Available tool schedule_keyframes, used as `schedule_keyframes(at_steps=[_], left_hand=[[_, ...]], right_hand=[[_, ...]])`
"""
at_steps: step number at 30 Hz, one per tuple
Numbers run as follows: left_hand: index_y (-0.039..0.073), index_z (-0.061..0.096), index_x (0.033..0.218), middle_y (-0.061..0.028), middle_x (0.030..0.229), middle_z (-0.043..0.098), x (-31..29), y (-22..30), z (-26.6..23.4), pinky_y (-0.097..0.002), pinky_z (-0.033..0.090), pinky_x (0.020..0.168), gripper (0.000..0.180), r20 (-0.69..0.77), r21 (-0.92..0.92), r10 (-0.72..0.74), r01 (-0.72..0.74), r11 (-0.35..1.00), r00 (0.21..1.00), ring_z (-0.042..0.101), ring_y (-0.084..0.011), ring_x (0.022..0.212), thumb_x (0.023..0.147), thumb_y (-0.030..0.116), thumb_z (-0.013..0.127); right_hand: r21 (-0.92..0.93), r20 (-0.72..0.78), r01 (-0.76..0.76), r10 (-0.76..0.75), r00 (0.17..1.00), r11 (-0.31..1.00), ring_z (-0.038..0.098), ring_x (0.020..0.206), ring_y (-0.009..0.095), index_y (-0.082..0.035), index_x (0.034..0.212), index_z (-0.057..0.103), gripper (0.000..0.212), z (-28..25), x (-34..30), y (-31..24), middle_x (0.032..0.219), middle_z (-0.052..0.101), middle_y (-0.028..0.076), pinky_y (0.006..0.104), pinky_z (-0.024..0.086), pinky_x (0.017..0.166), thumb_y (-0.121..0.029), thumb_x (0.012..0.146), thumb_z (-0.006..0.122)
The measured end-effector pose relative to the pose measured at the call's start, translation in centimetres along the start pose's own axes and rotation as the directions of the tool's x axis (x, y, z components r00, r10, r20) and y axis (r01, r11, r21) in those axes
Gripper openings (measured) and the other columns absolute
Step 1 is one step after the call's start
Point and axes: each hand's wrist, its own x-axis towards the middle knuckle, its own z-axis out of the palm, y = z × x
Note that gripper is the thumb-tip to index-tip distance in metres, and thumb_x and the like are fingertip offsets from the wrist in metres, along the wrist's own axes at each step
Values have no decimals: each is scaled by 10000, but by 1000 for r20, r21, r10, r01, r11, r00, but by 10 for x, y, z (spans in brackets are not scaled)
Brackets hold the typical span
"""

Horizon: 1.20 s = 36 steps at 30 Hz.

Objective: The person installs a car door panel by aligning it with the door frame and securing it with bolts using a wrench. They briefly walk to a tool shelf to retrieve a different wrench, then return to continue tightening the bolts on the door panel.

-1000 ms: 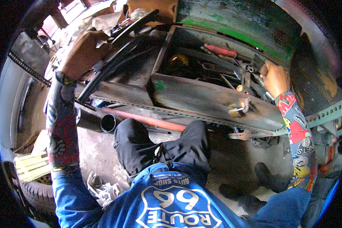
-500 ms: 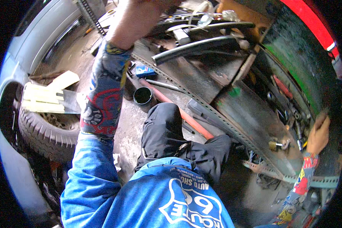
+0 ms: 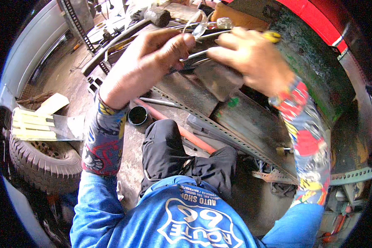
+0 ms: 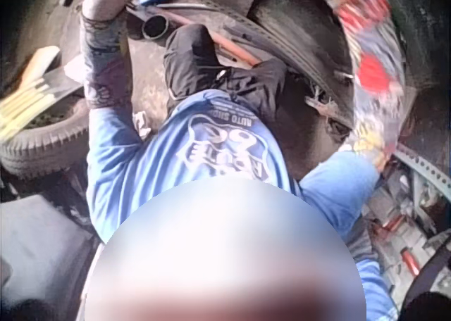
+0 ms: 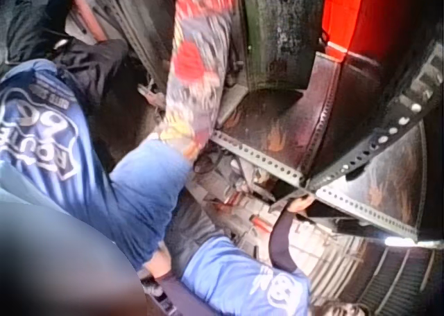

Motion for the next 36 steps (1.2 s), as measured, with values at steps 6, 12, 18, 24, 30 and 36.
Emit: schedule_keyframes(at_steps=[6, 12, 18, 24, 30, 36], left_hand=[[-14, 664, 911, -222, 817, 637, 3, -16, 20, -441, 503, 667, 214, 42, 441, 359, -340, 831, 932, 631, -409, 759, 921, 197, 632], [-2, 674, 958, -227, 862, 654, 15, -22, 12, -437, 509, 703, 170, -53, 494, 419, -341, 800, 906, 648, -398, 803, 903, 154, 634], [-1, 651, 1008, -214, 1093, 632, 25, -27, 17, -427, 501, 854, 323, -107, 634, 200, -88, 769, 974, 625, -386, 1023, 861, 274, 734], [39, 581, 1202, -189, 1221, 626, 30, -38, 26, -433, 489, 906, 370, 107, 674, 484, -421, 606, 868, 603, -407, 1112, 866, 145, 695], [5, 699, 984, -222, 859, 678, 38, -38, 19, -433, 512, 694, 178, 182, 793, 240, -287, 538, 953, 674, -381, 793, 931, 142, 601], [27, 649, 1209, -205, 1193, 644, 27, -13, 31, -438, 484, 928, 361, 164, 899, 281, -260, 351, 946, 623, -371, 1090, 862, 128, 663]], right_hand=[[164, -28, -99, 105, 994, 982, 624, 940, 302, -129, 1002, 656, 176, 46, -1, 10, 948, 613, 71, 423, 514, 787, -178, 840, 608], [268, -164, -116, 164, 973, 956, 645, 1085, 358, -6, 1119, 673, 299, 52, 4, 51, 1098, 687, 192, 414, 509, 935, -146, 855, 660], [390, 23, -299, 315, 949, 871, 674, 974, 342, -112, 1093, 737, 707, 105, 28, 54, 993, 694, 171, 435, 523, 850, -628, 617, 820], [426, 89, -286, 276, 957, 858, 659, 1041, 337, -78, 1161, 706, 782, 104, 16, 46, 1090, 688, 166, 440, 516, 907, -541, 559, 894], [572, 168, -374, 342, 925, 730, 613, 1032, 251, -23, 1306, 576, 713, 11, -62, 68, 1169, 641, 155, 378, 498, 911, -357, 733, 837], [144, 524, -834, 674, 521, 533, 618, 962, 211, -8, 1131, 587, 494, -79, -218, 56, 1048, 646, 124, 346, 492, 867, -277, 781, 807]])
